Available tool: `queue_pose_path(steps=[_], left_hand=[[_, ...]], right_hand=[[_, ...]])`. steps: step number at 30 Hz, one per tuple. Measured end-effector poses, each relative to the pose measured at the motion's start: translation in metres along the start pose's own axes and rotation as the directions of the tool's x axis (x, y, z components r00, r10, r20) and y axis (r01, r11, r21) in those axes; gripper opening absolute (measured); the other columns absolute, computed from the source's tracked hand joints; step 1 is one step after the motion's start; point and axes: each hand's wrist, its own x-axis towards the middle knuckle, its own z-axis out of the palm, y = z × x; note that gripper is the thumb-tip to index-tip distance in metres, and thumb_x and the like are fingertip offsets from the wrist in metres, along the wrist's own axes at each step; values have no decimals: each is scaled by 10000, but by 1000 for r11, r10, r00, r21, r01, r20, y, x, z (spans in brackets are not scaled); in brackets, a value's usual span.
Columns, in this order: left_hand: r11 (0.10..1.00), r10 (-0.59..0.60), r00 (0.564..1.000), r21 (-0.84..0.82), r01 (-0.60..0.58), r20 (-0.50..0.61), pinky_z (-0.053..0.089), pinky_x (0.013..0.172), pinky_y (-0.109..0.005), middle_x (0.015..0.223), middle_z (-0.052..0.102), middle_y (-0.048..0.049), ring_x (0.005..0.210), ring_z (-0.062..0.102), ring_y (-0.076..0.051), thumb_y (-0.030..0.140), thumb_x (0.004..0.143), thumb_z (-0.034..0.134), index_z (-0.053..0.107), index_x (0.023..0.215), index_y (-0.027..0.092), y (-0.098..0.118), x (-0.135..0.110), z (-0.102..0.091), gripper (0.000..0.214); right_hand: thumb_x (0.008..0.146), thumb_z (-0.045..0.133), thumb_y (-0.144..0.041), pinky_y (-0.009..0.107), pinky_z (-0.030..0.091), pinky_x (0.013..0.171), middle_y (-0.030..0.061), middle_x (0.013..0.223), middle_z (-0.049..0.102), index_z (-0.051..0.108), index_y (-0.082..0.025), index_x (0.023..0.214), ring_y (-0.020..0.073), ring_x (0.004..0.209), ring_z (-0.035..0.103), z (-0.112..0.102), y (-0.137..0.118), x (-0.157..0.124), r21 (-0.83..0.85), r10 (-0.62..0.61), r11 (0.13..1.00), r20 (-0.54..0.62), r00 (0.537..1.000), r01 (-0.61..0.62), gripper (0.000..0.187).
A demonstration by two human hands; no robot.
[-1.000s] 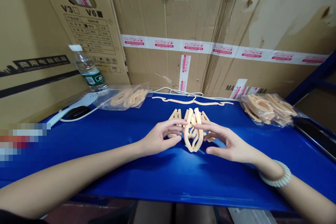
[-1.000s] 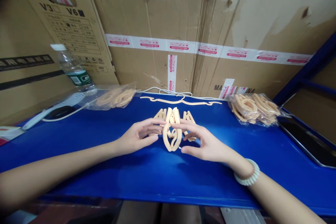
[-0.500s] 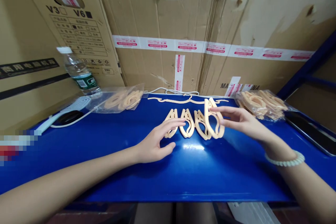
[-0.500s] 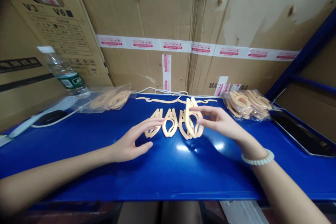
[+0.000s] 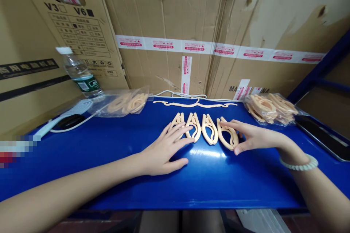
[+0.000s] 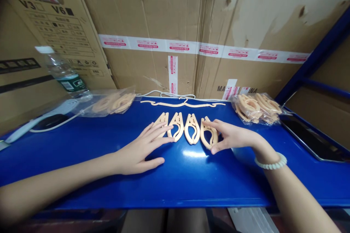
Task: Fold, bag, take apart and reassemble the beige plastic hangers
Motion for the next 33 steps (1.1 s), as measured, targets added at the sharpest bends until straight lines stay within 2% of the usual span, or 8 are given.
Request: queue_pose_path(steps=[2, 7, 12, 17, 22, 26, 30, 33], left_hand=[[1000, -22, 999, 21, 21, 38, 84, 1215, -699, 1661, 278, -121, 1547, 168, -403, 460, 952, 584, 452, 1493, 271, 1, -1, 0, 588], [997, -51, 995, 55, 46, 91, 84, 1226, -682, 1630, 351, -119, 1541, 208, -382, 503, 975, 535, 397, 1527, 261, 2, 0, -2, 618], [996, -67, 992, 70, 60, 104, 74, 1213, -707, 1621, 368, -119, 1536, 217, -392, 525, 976, 524, 404, 1518, 267, -1, 1, -4, 612], [997, -43, 997, 69, 39, 57, 69, 1206, -716, 1589, 414, -133, 1516, 269, -399, 518, 960, 553, 453, 1479, 266, -6, 1, -5, 586], [1000, -25, 1000, 10, 25, -19, 122, 1227, -663, 1540, 475, -134, 1483, 349, -364, 462, 944, 592, 504, 1416, 245, -12, 2, -3, 528], [993, -73, 984, -101, 57, -161, 202, 1219, -622, 1457, 557, -121, 1413, 455, -318, 377, 963, 563, 536, 1345, 234, -22, 5, -3, 409], [962, -185, 929, -254, 104, -320, 405, 1121, -494, 1308, 646, -111, 1267, 577, -277, 341, 977, 528, 596, 1217, 213, -31, 9, -3, 280], [925, -296, 878, -341, 166, -376, 458, 1053, -442, 1232, 671, -93, 1197, 611, -265, 339, 970, 533, 627, 1148, 213, -36, 10, -2, 237]], right_hand=[[747, 765, -691, 474, 535, 979, 123, 1255, 626, 376, -264, 1576, 344, 1119, 636, 3, 1, 3, -39, 57, 998, 17, 998, -57, 1011], [738, 673, -807, 515, 428, 1078, 202, 1380, 526, 278, -161, 1611, 408, 1244, 519, 14, 1, 14, -109, 174, 979, -2, 985, -173, 1156], [781, 601, -826, 499, 458, 1012, 193, 1251, 550, 294, -156, 1605, 385, 1125, 565, 21, -1, 20, -140, 168, 975, -54, 984, -174, 1106], [825, 538, -829, 507, 473, 950, 167, 1116, 554, 398, -156, 1563, 362, 1018, 578, 23, 2, 23, -195, 134, 969, -91, 987, -150, 1008], [888, 480, -791, 513, 486, 928, 158, 1098, 571, 430, -166, 1541, 340, 980, 590, 23, 5, 23, -177, 108, 976, -116, 987, -128, 905], [970, 374, -711, 501, 501, 926, 158, 1064, 598, 486, -144, 1488, 328, 980, 605, 22, 10, 24, -148, 100, 980, -211, 972, -133, 776], [1005, 388, -619, 497, 500, 976, 153, 1120, 634, 605, -185, 1359, 326, 1058, 618, 24, 20, 28, -135, 66, 984, -342, 937, -119, 601], [1021, 383, -570, 502, 496, 1001, 157, 1137, 657, 683, -177, 1229, 324, 1080, 629, 25, 27, 31, -113, 46, 988, -431, 901, -105, 537]])
